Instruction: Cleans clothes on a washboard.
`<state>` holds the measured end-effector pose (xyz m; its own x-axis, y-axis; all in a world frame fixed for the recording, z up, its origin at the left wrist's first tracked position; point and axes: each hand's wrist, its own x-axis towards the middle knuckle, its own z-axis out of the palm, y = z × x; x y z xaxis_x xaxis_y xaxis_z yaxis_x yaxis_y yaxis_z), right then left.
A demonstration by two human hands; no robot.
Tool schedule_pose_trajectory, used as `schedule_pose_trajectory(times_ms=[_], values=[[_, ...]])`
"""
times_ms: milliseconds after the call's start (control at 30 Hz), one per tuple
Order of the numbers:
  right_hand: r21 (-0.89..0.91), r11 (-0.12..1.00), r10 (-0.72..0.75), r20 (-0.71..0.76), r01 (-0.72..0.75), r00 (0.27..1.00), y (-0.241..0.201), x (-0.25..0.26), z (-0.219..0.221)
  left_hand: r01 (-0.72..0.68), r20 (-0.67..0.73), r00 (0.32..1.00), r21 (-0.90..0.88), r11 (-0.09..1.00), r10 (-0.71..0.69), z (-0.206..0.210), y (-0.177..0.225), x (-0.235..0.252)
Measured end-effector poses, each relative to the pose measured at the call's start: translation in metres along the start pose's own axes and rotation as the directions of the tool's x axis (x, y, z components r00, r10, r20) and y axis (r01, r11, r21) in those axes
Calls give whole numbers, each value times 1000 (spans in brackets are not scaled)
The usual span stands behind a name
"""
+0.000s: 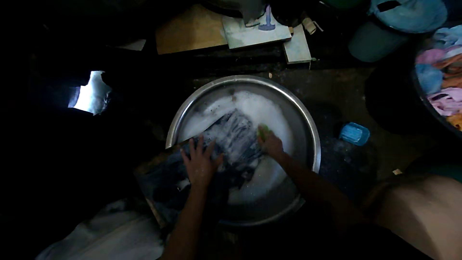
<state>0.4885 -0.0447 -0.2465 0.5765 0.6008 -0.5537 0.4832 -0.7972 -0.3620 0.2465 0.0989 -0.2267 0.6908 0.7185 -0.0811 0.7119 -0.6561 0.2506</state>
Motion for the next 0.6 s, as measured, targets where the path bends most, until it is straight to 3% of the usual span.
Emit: schedule_pose_trajectory(times_ms=[133,200,267,333,467,533,600], values=[[-49,998,32,88,-28,996,0,20,-63,14,-5,1000,-7,1000,-14,-2,-4,3],[-192,981,71,202,-32,977,5,6,-92,9,-12,1000,-24,1000,-9,1,-5,1],[-398,917,163,328,-21,931,23,-9,-84,9,-17,1000,-18,1000,-9,6,-7,-1],[-424,905,193,480,33,856,34,-30,-46,6,-42,999,-18,1000,-7,8,-8,-1],[4,972,-150,784,237,603,5,-69,45,4,-39,999,-25,1000,-5,6,-7,0],[251,943,-327,813,217,482,-23,-73,50,13,-30,999,-25,1000,-14,6,-7,0],[516,853,-493,745,81,449,-54,-84,22,9,-31,999,-16,1000,-10,7,-8,1]])
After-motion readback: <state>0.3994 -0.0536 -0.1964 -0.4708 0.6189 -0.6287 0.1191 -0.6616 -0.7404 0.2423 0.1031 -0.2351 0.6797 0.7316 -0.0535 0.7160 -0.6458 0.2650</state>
